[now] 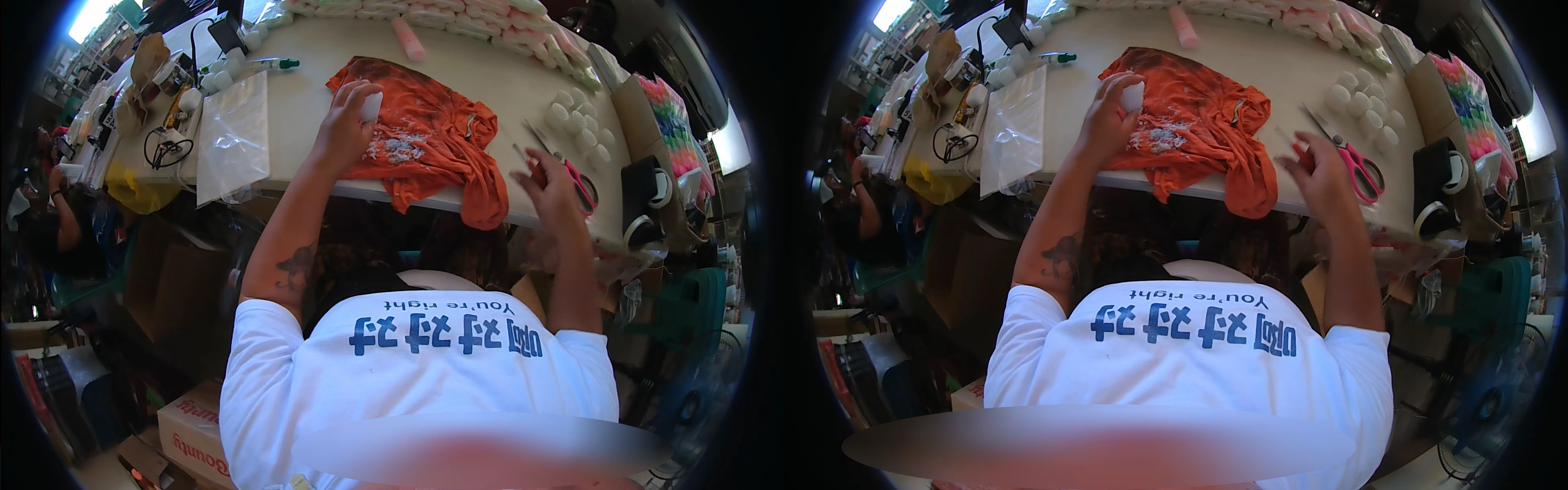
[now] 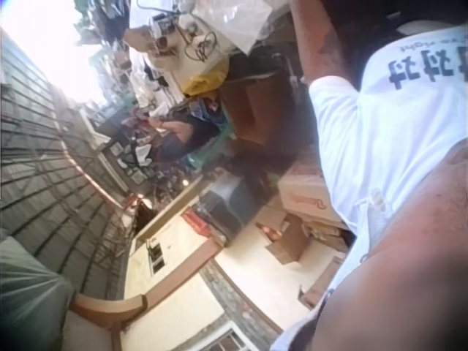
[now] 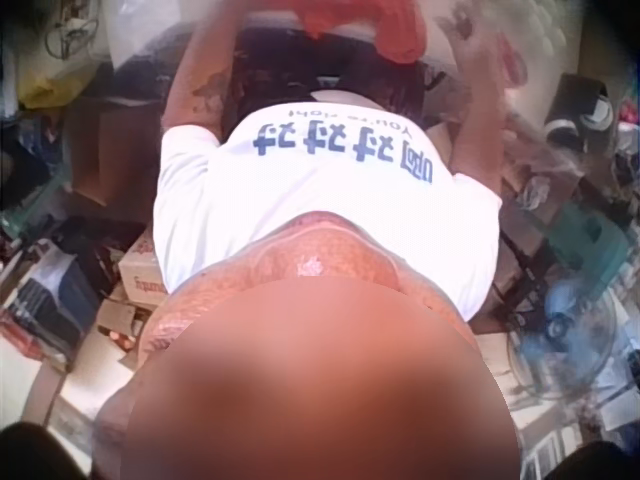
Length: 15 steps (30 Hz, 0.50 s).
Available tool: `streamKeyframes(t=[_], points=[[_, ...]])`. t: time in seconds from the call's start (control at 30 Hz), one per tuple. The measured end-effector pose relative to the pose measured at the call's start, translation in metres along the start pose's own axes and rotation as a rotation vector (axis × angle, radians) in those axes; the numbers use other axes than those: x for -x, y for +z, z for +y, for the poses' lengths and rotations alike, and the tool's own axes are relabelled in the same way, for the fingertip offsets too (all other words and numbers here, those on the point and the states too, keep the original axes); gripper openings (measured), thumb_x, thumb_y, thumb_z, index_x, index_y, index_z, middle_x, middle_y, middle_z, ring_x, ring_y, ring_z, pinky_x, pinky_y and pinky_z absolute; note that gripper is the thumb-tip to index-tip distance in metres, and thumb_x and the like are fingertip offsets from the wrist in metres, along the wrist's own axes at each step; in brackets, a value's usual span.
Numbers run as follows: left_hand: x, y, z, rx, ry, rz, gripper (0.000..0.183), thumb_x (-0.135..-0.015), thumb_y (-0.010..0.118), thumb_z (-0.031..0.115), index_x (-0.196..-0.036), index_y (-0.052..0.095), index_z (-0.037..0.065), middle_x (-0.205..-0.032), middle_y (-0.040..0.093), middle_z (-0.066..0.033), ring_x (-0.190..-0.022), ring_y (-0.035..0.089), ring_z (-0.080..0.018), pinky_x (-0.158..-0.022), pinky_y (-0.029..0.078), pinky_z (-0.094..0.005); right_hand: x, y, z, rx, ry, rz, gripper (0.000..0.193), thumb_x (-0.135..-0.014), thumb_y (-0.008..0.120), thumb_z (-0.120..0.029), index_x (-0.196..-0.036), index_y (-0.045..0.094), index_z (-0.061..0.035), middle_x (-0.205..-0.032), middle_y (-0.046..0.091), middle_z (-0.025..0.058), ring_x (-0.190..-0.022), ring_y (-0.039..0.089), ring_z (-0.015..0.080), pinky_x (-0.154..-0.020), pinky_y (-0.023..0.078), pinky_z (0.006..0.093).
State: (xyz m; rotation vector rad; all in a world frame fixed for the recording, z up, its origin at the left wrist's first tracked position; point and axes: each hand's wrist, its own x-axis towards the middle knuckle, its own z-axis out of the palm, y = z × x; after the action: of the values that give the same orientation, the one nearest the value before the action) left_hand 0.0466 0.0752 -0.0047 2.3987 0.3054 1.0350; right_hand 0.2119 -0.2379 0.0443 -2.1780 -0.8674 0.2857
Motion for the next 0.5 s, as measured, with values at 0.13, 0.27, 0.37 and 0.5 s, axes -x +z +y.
streamKeyframes(t=[0.13,0.27,0.37,0.5], points=[[-0.001,0.009,-0.001,-0.009,-0.040,-0.110,0.053,-0.078,0.061,-0.007,-0.125,0.053,0.017,-0.134,0.052,-0.0143,-0.123,0.052,-0.0397,-0.101,0.048,-0.0438,-0.035,0.001,0.033,0.478,0.036,0.135,0.048,-0.092,0.067,-0.034,-0.128,0.058,-0.0043,-0.122,0.060,0.0160,-0.110,0.058,0.0342,-0.096,0.046,0.0455],[0.001,0.005,-0.001,0.041,-0.157,-0.153,0.053,-0.078,0.062,-0.005,-0.125,0.052,0.016,-0.129,0.053,-0.0141,-0.120,0.053,-0.0394,-0.099,0.048,-0.0434,-0.028,0.020,0.040,0.672,-0.181,0.268,0.052,-0.092,0.065,-0.041,-0.129,0.058,-0.0053,-0.124,0.058,0.0165,-0.120,0.052,0.0326,-0.100,0.041,0.0489],[-0.004,0.004,-0.008,0.016,-0.069,-0.075,0.051,-0.081,0.066,0.001,-0.127,0.050,0.016,-0.126,0.054,-0.0158,-0.117,0.054,-0.0399,-0.097,0.048,-0.0443,0.000,0.035,0.020,0.479,-0.360,0.229,0.057,-0.087,0.069,-0.041,-0.129,0.058,-0.0043,-0.127,0.057,0.0160,-0.121,0.051,0.0321,-0.100,0.039,0.0483],[-0.020,0.005,-0.030,-0.104,-0.016,0.062,0.054,-0.085,0.071,0.012,-0.130,0.044,0.011,-0.124,0.053,-0.0201,-0.113,0.054,-0.0423,-0.094,0.049,-0.0463,0.022,0.050,-0.012,0.425,-0.393,-0.003,0.061,-0.081,0.076,-0.037,-0.127,0.058,-0.0014,-0.121,0.059,0.0153,-0.117,0.052,0.0324,-0.098,0.040,0.0471]])
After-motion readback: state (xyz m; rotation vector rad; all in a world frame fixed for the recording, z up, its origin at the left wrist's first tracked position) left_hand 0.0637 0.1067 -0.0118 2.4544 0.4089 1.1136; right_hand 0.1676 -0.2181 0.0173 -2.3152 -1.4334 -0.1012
